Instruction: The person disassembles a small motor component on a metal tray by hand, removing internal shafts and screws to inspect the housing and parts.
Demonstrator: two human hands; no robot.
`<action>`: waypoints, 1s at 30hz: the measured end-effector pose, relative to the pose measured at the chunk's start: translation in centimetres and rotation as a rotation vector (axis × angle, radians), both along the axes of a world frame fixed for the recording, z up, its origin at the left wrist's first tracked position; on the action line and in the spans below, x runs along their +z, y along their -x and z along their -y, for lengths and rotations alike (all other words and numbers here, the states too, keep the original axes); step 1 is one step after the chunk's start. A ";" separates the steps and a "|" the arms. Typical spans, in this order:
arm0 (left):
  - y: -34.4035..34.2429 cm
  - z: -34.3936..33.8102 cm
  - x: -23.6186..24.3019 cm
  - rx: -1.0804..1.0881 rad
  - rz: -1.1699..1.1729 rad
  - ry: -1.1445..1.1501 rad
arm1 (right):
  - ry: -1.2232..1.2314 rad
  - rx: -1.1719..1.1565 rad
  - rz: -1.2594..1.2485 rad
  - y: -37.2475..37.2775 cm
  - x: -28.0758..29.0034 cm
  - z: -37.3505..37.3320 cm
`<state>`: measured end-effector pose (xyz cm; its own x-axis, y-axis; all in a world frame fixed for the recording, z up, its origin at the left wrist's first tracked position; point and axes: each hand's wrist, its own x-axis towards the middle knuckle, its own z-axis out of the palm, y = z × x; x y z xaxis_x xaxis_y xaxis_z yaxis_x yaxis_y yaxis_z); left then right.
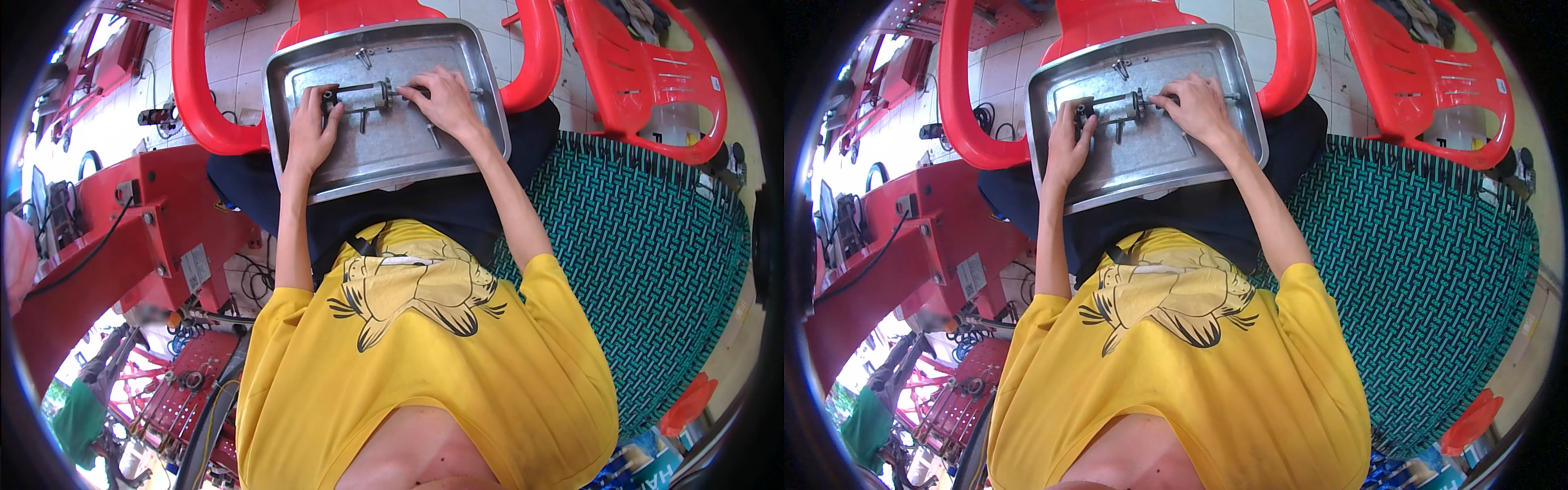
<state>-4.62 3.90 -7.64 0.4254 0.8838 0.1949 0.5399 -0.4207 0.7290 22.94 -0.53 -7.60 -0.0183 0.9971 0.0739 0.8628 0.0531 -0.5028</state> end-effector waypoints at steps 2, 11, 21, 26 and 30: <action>-0.1 0.0 0.1 0.002 0.003 -0.005 | -0.042 0.002 -0.064 -0.1 0.5 0.3; 0.0 0.1 0.1 0.011 0.002 0.064 | -0.004 -0.058 0.058 0.4 0.9 -0.5; 0.0 0.0 -0.2 0.003 0.004 0.003 | -0.108 -0.035 -0.076 0.4 -1.1 -0.2; -0.1 -0.1 -0.1 -0.002 0.013 0.006 | -0.190 0.000 -0.023 0.0 -1.8 0.2; -0.1 0.0 -0.2 0.010 -0.003 0.024 | -0.207 0.026 -0.027 0.2 -1.8 0.4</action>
<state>-4.47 3.93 -7.81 0.4171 0.8924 0.1721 0.5459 -0.3974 0.7376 22.77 -0.89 -9.37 -0.0394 0.9598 0.2780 0.8459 0.1802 -0.5020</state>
